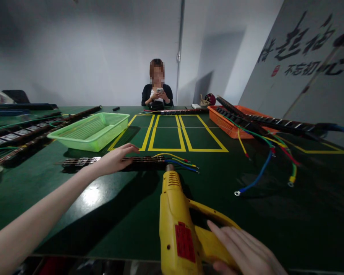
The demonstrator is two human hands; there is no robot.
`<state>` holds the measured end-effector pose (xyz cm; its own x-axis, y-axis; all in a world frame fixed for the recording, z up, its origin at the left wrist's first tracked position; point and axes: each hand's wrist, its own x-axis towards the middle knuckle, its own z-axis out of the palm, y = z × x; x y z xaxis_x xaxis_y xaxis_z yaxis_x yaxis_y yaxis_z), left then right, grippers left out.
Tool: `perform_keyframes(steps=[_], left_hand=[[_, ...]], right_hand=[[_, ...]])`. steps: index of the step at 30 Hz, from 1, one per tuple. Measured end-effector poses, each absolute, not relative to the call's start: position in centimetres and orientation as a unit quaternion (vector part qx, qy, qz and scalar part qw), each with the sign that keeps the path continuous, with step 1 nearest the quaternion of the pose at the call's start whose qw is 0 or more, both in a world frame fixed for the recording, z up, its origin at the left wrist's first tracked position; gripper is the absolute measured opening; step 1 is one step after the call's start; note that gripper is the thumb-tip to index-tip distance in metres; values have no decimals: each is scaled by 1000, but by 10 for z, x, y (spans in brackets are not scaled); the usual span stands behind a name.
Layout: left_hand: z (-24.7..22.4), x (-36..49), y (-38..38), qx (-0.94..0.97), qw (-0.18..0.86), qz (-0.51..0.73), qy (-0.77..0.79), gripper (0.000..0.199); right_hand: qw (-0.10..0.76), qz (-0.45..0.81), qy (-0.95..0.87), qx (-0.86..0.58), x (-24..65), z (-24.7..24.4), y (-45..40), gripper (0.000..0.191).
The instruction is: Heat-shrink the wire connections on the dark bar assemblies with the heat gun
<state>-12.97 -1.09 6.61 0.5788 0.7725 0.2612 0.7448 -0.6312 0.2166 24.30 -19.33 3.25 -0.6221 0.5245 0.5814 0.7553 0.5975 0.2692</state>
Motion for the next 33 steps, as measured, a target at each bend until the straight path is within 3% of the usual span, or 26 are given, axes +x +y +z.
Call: perform_keyframes(steps=[6,9,12,15,19,21,33], left_hand=[[29,-47,-5,909,-47,208,357,34],[11,-38,1,898,-42,244,365,35],[4,-40,2,894,-38,264,359,35],[4,-43,2,896,-31,274,348,32],[5,-41,1,893,-23,284,349,29],[5,-40,1,890,-23,285,355,28],[3,-41,2,892,-37,268,361,30]], right_hand=[[193,-286,-852,-395,213,32,-194,62],[188,-297,-842,-410,200,31,-191,52],[184,-258,-850,-421,189,32,-186,64],[207,-190,-860,-425,176,33,-181,64],[216,-136,-859,-443,164,32,-179,104],[217,-127,-856,-450,162,30,-180,114],[190,-27,-841,-506,179,30,-188,124]])
